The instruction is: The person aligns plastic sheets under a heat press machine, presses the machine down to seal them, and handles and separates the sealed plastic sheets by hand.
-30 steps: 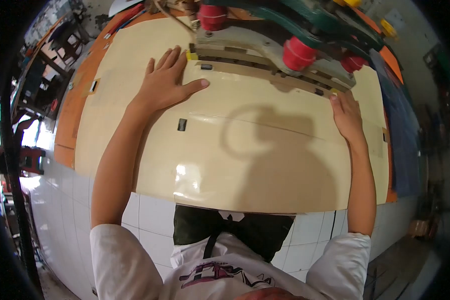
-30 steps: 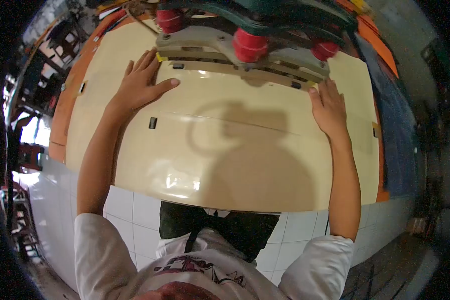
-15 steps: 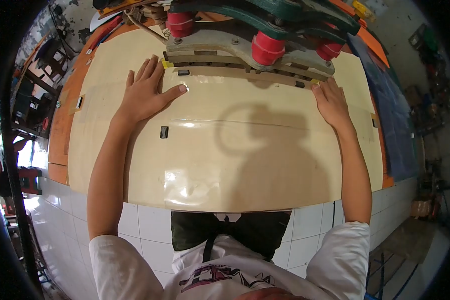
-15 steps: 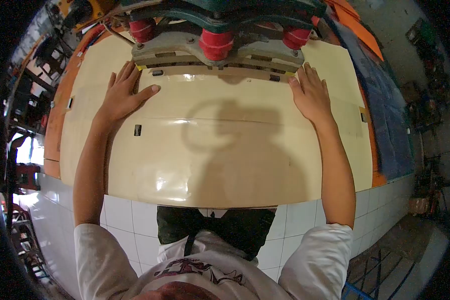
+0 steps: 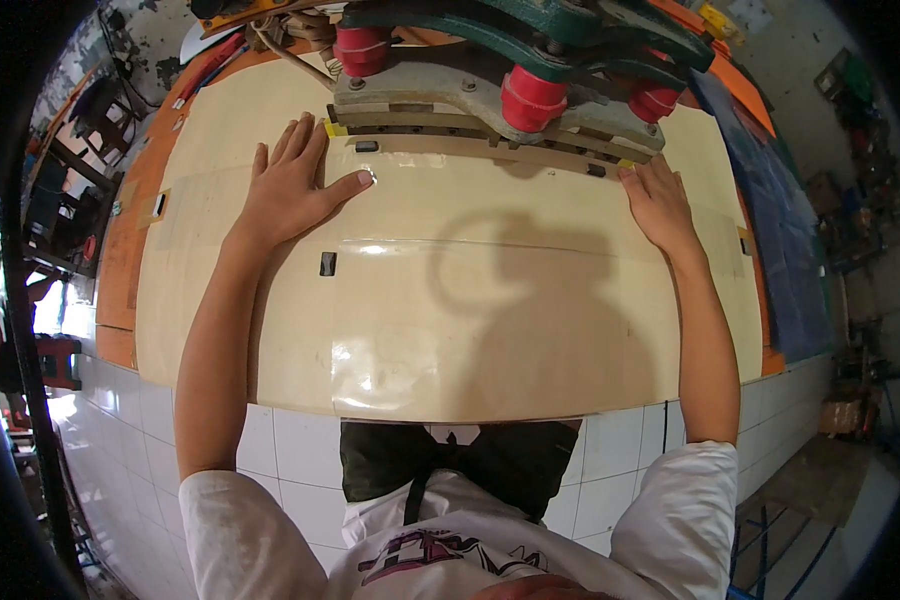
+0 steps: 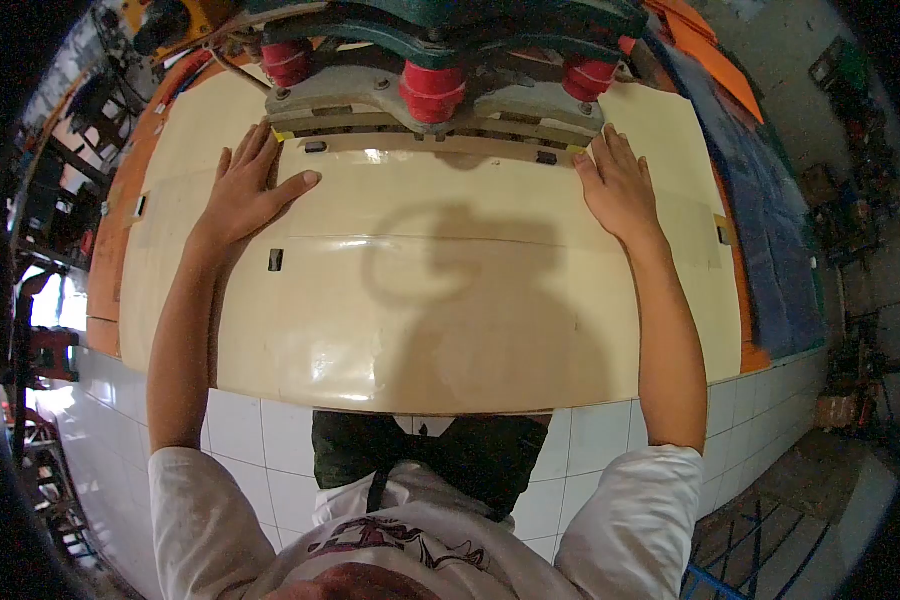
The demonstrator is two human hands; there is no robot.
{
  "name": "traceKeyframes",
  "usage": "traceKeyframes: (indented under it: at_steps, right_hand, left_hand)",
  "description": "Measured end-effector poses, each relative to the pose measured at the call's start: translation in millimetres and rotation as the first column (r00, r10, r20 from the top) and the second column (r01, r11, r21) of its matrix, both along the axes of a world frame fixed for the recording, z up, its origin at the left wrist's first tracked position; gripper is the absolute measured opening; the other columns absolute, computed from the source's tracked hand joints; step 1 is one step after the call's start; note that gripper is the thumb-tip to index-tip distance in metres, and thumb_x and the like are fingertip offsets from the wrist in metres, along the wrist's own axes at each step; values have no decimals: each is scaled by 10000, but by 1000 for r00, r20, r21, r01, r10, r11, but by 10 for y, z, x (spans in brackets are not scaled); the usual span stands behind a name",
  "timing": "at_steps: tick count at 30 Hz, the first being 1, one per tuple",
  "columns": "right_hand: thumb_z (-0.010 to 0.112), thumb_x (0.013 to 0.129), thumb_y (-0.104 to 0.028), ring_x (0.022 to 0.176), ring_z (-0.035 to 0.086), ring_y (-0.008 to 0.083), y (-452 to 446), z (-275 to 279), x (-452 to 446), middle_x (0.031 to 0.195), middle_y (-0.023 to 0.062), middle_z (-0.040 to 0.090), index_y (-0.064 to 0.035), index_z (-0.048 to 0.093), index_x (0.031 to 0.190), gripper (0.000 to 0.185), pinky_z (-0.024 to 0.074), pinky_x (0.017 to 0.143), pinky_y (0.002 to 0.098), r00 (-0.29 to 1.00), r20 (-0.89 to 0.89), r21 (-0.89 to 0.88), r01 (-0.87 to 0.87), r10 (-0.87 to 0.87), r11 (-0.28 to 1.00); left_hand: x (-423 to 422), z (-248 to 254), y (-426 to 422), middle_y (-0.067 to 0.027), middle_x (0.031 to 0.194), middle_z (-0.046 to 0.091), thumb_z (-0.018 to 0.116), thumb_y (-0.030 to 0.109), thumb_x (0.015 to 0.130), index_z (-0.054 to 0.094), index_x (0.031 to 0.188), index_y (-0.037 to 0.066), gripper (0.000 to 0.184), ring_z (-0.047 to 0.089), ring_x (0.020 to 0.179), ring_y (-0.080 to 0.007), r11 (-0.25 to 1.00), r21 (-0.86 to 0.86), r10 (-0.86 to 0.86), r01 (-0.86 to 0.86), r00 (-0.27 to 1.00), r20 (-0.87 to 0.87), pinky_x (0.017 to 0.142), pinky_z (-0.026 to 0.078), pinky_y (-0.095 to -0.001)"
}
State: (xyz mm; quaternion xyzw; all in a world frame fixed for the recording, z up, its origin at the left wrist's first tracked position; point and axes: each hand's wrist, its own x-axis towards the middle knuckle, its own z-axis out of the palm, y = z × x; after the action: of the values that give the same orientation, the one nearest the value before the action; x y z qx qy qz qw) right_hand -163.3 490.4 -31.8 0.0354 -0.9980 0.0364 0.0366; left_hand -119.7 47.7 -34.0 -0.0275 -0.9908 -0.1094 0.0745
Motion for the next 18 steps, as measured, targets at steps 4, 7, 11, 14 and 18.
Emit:
traceKeyframes:
  at_steps: [4,7,11,14,18]
  right_hand:
    - [339,989,-458,1452,210,291,11,-20,-2,1559,140,254,-54,403,1428,600,155,1164,502,1000,-11,8,-2,2,1000]
    - [349,988,-457,1448,217,302,-13,16,12,1548,163,268,-44,426,1409,594,161,1158,507,999,-30,3,-12,12,1000]
    - [359,988,-452,1445,214,319,24,-41,-12,1528,199,293,-14,469,1365,588,159,1154,508,999,-41,-26,-13,12,1000]
    - [357,987,-452,1445,211,326,26,-15,-16,1522,209,299,-5,484,1347,588,149,1156,508,999,2,-65,-38,38,997]
    - [352,990,-450,1443,213,331,-8,11,4,1519,219,298,-1,486,1340,585,146,1155,512,1000,12,-51,-10,11,999]
  left_hand:
    - [10,11,3,-225,1546,231,531,726,772,301,1475,11,1028,151,1464,-322,1000,22,-10,10,1000,-8,1174,65,-506]
    - [21,29,12,-234,1540,241,533,721,774,305,1469,-3,1029,157,1462,-331,999,32,-17,18,1000,-22,1170,67,-518]
    - [21,5,-16,-241,1535,247,524,726,775,311,1460,-19,1034,160,1461,-333,1000,26,-12,13,999,-38,1167,70,-524]
    - [18,-6,-20,-243,1537,240,501,748,770,324,1449,-33,1050,161,1461,-332,999,18,-26,27,999,-38,1166,75,-527]
    - [20,-18,-26,-245,1533,246,497,753,769,328,1449,-28,1050,169,1458,-334,999,23,-22,23,999,-44,1164,81,-531]
